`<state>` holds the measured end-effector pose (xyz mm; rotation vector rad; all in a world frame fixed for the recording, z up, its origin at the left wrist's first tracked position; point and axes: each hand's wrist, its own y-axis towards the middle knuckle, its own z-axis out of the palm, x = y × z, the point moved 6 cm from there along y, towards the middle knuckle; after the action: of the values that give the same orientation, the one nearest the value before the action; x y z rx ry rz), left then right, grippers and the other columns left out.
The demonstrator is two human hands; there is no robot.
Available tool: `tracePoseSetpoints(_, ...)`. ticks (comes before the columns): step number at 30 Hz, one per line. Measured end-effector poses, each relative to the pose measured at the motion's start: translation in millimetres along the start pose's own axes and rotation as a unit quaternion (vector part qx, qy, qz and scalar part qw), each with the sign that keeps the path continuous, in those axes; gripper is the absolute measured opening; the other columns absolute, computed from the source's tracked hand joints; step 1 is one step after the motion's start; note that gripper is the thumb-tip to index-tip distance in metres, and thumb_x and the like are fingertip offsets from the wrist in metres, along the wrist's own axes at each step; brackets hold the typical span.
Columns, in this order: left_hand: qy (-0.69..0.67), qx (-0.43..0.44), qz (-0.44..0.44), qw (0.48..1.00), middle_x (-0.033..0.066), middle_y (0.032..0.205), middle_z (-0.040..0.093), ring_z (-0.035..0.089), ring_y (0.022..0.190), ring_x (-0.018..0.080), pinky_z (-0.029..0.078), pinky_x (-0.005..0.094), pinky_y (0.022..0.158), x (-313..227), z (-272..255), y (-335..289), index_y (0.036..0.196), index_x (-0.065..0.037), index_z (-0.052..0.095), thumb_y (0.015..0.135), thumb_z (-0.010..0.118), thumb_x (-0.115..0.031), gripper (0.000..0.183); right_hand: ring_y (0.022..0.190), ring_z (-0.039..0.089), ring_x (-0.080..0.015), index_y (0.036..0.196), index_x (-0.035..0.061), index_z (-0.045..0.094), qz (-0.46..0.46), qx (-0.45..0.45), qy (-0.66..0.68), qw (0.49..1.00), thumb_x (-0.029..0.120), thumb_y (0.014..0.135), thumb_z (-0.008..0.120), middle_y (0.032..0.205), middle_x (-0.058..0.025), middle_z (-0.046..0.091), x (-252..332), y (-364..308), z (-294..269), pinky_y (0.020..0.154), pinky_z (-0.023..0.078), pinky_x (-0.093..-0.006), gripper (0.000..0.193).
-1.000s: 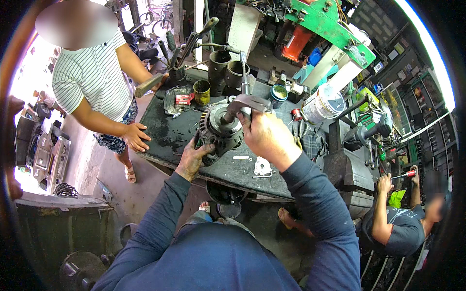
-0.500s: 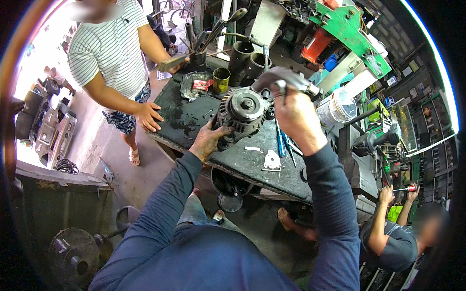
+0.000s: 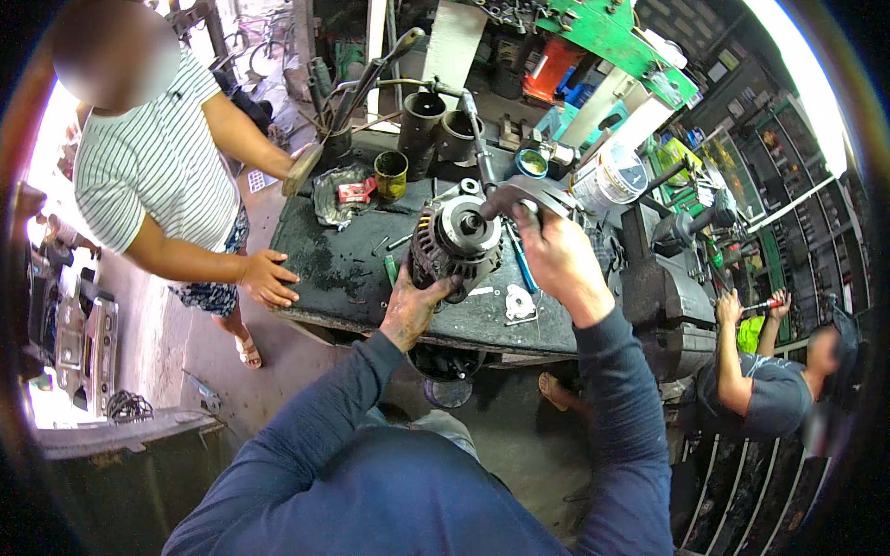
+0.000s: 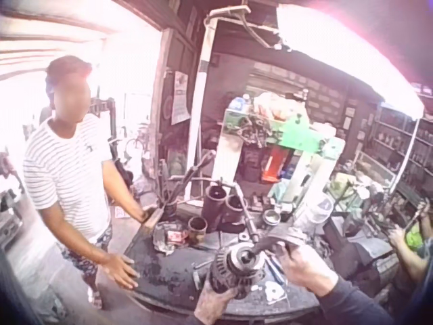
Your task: The person assembles an alternator on a workbench, attaching the housing and rotor, then tightening bolts with a screwdriver and wrench. They handle small parts and tools while another person works nearby.
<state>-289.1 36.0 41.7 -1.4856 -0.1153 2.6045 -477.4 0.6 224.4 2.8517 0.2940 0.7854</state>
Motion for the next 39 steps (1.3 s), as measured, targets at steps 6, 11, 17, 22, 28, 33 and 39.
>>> tracePoseSetpoints(6, 0.205, -0.052, 0.139, 0.967, 0.0125, 0.134, 0.06, 0.059, 0.123, 0.0205, 0.05, 0.036, 0.105, -56.8, -34.5, 13.8, 0.141, 0.002, 0.047, 0.087, 0.086, -0.017, 0.069, 0.121, 0.062, -0.0209, 0.13, -0.0033, 0.062, 0.063, -0.092, 0.252, 0.961, 0.019, 0.113, 0.042, 0.127, -0.0111, 0.069, -69.2, -72.2, -7.2, 0.109, 0.044, -0.0357, 0.035)
tracePoseSetpoints(11, 0.452, 0.077, 0.306, 0.834, 0.0156, 0.114, 0.064, 0.062, 0.111, 0.0342, 0.05, 0.0446, 0.096, -99.2, 0.4, 14.2, 0.1, -0.005, 0.069, 0.07, 0.092, -0.019, 0.04, 0.1, 0.071, -0.0363, 0.133, -0.0015, 0.062, 0.25, -0.139, 0.071, 0.955, 0.042, 0.108, 0.054, 0.106, -0.0259, 0.073, -168.6, -130.1, 23.8, 0.089, 0.053, -0.0442, 0.051)
tracePoseSetpoints(17, 0.451, 0.048, 0.234, 0.86, 0.0175, 0.126, 0.063, 0.062, 0.118, 0.0328, 0.048, 0.042, 0.102, -98.2, 4.4, 11.8, 0.091, -0.004, 0.073, 0.072, 0.088, -0.007, 0.025, 0.116, 0.064, -0.049, 0.131, -0.0126, 0.056, 0.32, -0.067, -0.039, 0.944, 0.019, 0.093, 0.069, 0.123, -0.0339, 0.066, -264.8, -125.1, 75.3, 0.101, 0.051, -0.0506, 0.051)
tracePoseSetpoints(22, 0.489, 0.098, 0.269, 0.824, 0.0213, 0.138, 0.055, 0.057, 0.13, 0.0379, 0.047, 0.0455, 0.109, -96.2, 3.4, 5.4, 0.1, -0.004, 0.075, 0.081, 0.081, -0.004, 0.019, 0.114, 0.066, -0.0443, 0.129, -0.0056, 0.058, 0.265, -0.053, -0.11, 0.956, 0.017, 0.09, 0.07, 0.121, -0.03, 0.067, -295.2, -88.3, 101.2, 0.098, 0.053, -0.05, 0.047)
tracePoseSetpoints(28, 0.411, 0.028, 0.231, 0.881, 0.0181, 0.137, 0.055, 0.058, 0.125, 0.0312, 0.048, 0.0407, 0.105, -80.4, -4.0, 6.0, 0.097, -0.005, 0.074, 0.079, 0.089, -0.016, 0.027, 0.11, 0.063, -0.041, 0.124, 0.0005, 0.06, 0.189, -0.075, -0.214, 0.955, 0.018, 0.087, 0.073, 0.117, -0.0226, 0.066, -327.3, -45.9, 103.5, 0.091, 0.054, -0.0511, 0.043)
tracePoseSetpoints(33, 0.432, 0.024, 0.189, 0.882, 0.019, 0.135, 0.057, 0.058, 0.123, 0.0316, 0.046, 0.0416, 0.104, -84.5, -6.4, 6.6, 0.093, -0.003, 0.071, 0.081, 0.088, -0.016, 0.025, 0.107, 0.062, -0.0396, 0.119, 0.0017, 0.066, 0.215, -0.096, -0.254, 0.938, 0.02, 0.085, 0.077, 0.111, -0.0209, 0.065, -329.1, -31.2, 94.8, 0.091, 0.052, -0.0485, 0.04)
tracePoseSetpoints(39, 0.419, 0.035, 0.214, 0.882, 0.0183, 0.139, 0.053, 0.057, 0.127, 0.0316, 0.046, 0.0418, 0.107, -82.3, 3.3, -0.3, 0.096, -0.001, 0.071, 0.083, 0.087, -0.016, 0.025, 0.101, 0.067, -0.0394, 0.107, 0.0033, 0.068, 0.196, 0.029, -0.148, 0.969, 0.025, 0.089, 0.074, 0.108, -0.0208, 0.068, -275.1, -45.4, 131.2, 0.085, 0.055, -0.0479, 0.029)
